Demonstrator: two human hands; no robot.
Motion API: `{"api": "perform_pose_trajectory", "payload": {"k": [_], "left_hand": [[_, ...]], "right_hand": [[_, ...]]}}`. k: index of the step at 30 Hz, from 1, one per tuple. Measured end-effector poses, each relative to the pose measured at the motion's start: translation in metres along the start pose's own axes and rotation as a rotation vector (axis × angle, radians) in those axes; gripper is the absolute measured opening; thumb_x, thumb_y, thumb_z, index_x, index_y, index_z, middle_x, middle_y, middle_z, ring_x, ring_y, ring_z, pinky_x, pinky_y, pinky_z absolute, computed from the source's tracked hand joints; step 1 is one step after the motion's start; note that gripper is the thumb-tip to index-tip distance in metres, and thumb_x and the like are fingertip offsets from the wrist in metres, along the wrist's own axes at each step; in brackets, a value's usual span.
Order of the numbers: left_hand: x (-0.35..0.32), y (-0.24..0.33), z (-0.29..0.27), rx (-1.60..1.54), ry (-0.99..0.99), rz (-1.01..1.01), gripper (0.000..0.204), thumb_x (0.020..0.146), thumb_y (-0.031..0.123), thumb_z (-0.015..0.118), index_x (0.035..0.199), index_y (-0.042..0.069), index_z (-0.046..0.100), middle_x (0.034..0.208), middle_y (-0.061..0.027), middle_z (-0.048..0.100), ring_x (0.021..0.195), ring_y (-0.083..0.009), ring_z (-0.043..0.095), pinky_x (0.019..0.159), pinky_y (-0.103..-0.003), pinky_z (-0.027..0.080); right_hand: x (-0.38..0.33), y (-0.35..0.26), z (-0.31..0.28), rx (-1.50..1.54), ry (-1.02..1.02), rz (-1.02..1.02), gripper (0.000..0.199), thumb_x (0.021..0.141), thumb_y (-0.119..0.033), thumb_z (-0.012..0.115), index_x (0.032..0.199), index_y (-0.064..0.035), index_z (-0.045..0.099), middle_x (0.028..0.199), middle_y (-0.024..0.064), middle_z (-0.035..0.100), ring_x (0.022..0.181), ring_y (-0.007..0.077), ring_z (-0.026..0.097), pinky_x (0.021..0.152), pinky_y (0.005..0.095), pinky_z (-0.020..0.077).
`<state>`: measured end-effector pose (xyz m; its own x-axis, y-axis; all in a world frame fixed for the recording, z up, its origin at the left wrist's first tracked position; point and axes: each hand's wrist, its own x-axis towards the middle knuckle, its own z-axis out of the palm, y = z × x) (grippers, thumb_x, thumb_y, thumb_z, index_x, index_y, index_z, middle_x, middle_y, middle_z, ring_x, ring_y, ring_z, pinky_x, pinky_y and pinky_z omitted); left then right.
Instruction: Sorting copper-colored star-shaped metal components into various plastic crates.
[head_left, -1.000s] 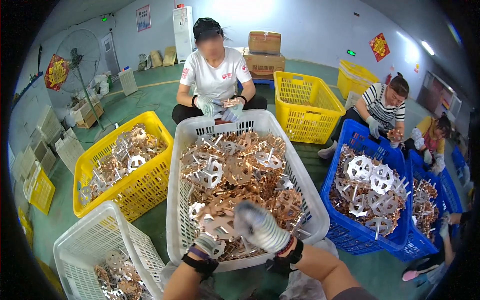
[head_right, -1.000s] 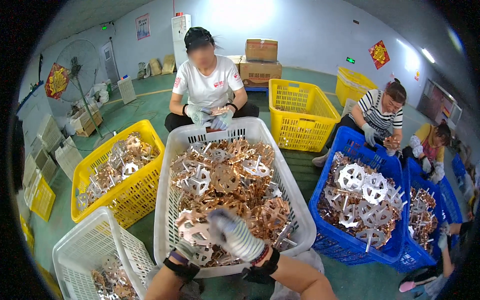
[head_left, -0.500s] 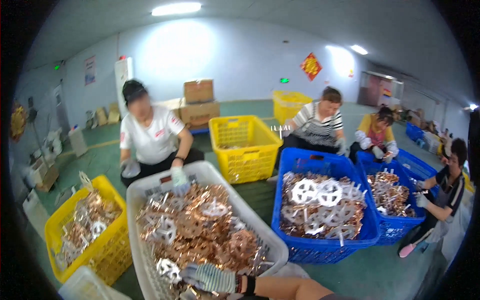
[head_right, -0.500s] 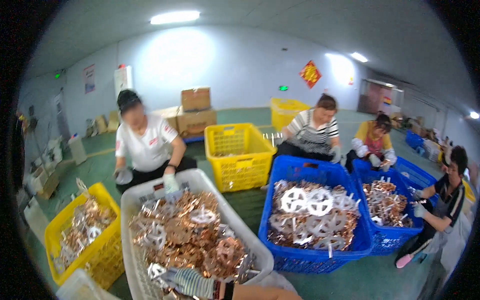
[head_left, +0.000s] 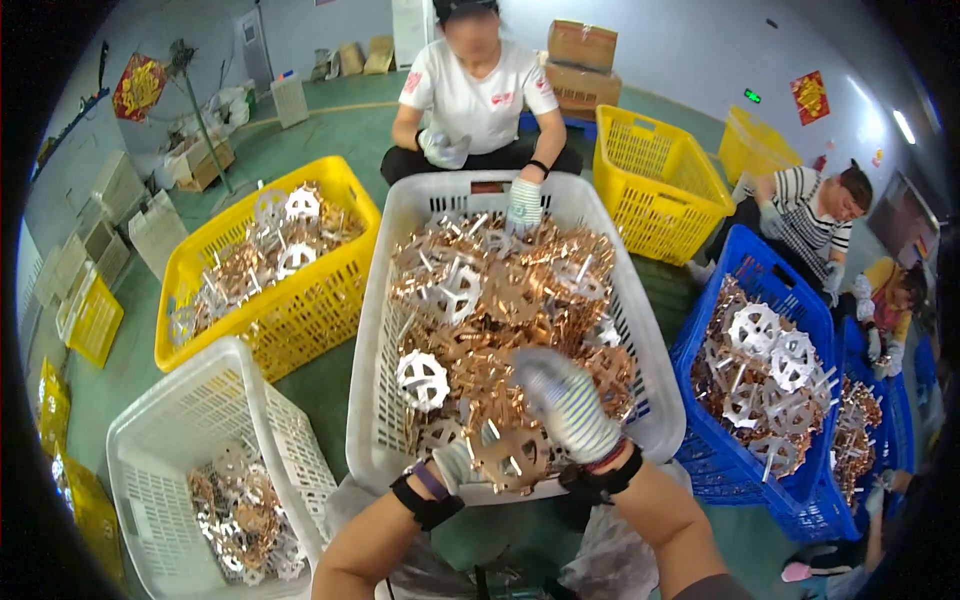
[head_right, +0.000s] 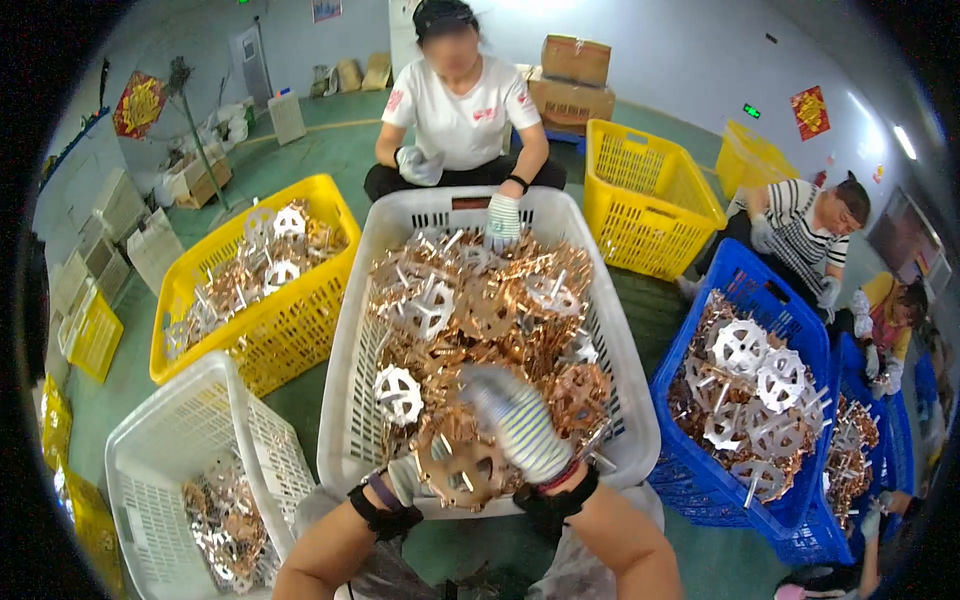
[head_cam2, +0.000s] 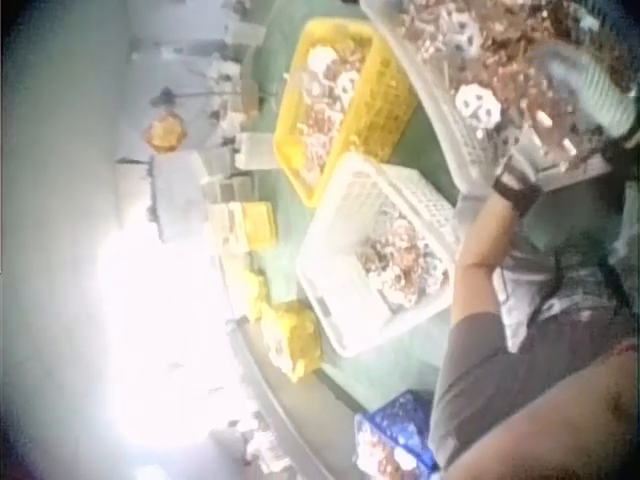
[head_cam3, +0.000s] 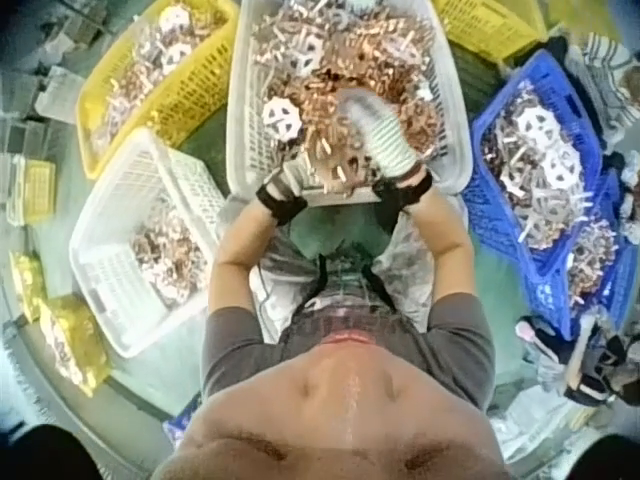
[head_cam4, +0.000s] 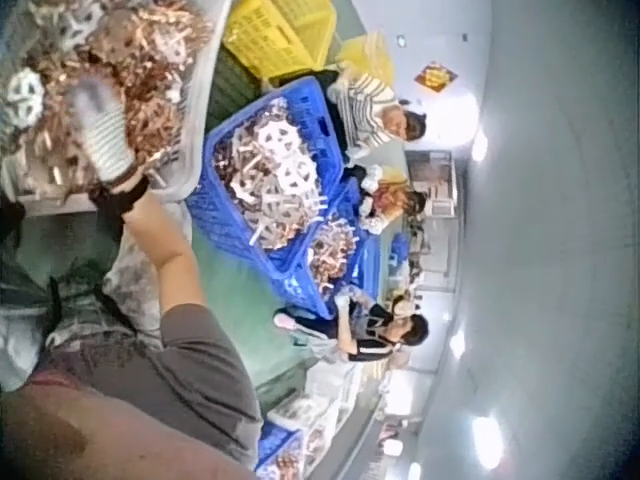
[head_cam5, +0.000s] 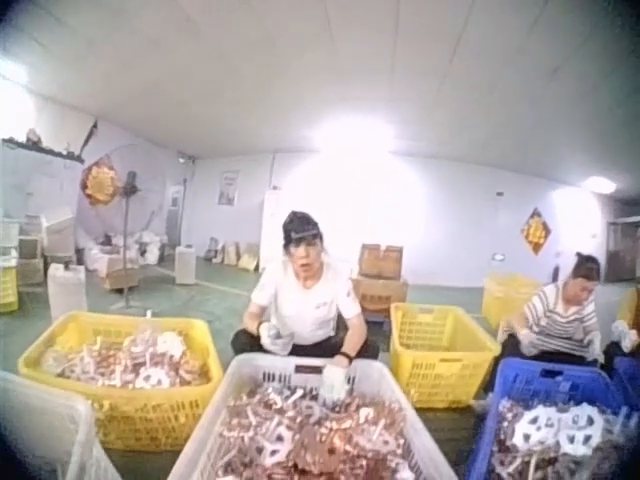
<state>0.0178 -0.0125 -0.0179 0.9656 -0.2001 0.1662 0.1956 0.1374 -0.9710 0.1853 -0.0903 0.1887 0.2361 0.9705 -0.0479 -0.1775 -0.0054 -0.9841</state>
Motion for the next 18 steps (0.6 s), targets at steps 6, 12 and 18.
{"api": "perform_pose_trajectory", "payload": {"k": [6,12,18], "left_hand": [[0.001,0.065,0.017,0.861,-0.349,0.2,0.057,0.084,0.036,0.061,0.132,0.01,0.045,0.123,-0.0061,0.055,0.112,-0.017,0.052,0.097,-0.033,0.042],[0.024,-0.028,0.011,2.329,0.52,0.65,0.031,0.076,0.008,0.065,0.107,0.012,0.064,0.118,-0.0034,0.058,0.113,-0.0174,0.051,0.096,-0.029,0.041],[0.023,-0.037,0.009,2.483,0.001,0.999,0.019,0.08,0.008,0.058,0.098,0.007,0.065,0.104,-0.0046,0.065,0.096,-0.0218,0.059,0.084,-0.03,0.048]], "right_hand": [[0.007,0.011,-0.013,-0.209,0.011,-0.235,0.024,0.089,-0.017,0.059,0.11,-0.0061,0.061,0.085,0.0017,0.06,0.069,0.0085,0.052,0.058,0.0243,0.0436],[-0.003,0.025,0.001,-0.903,-0.343,-0.761,0.037,0.076,-0.022,0.068,0.111,-0.0124,0.062,0.1,0.0109,0.06,0.086,0.0282,0.061,0.071,0.0368,0.0513],[-0.007,0.031,0.009,-0.932,-0.312,-0.652,0.022,0.081,-0.02,0.066,0.098,-0.0077,0.06,0.092,0.0133,0.06,0.078,0.0301,0.061,0.065,0.0365,0.05]]}}
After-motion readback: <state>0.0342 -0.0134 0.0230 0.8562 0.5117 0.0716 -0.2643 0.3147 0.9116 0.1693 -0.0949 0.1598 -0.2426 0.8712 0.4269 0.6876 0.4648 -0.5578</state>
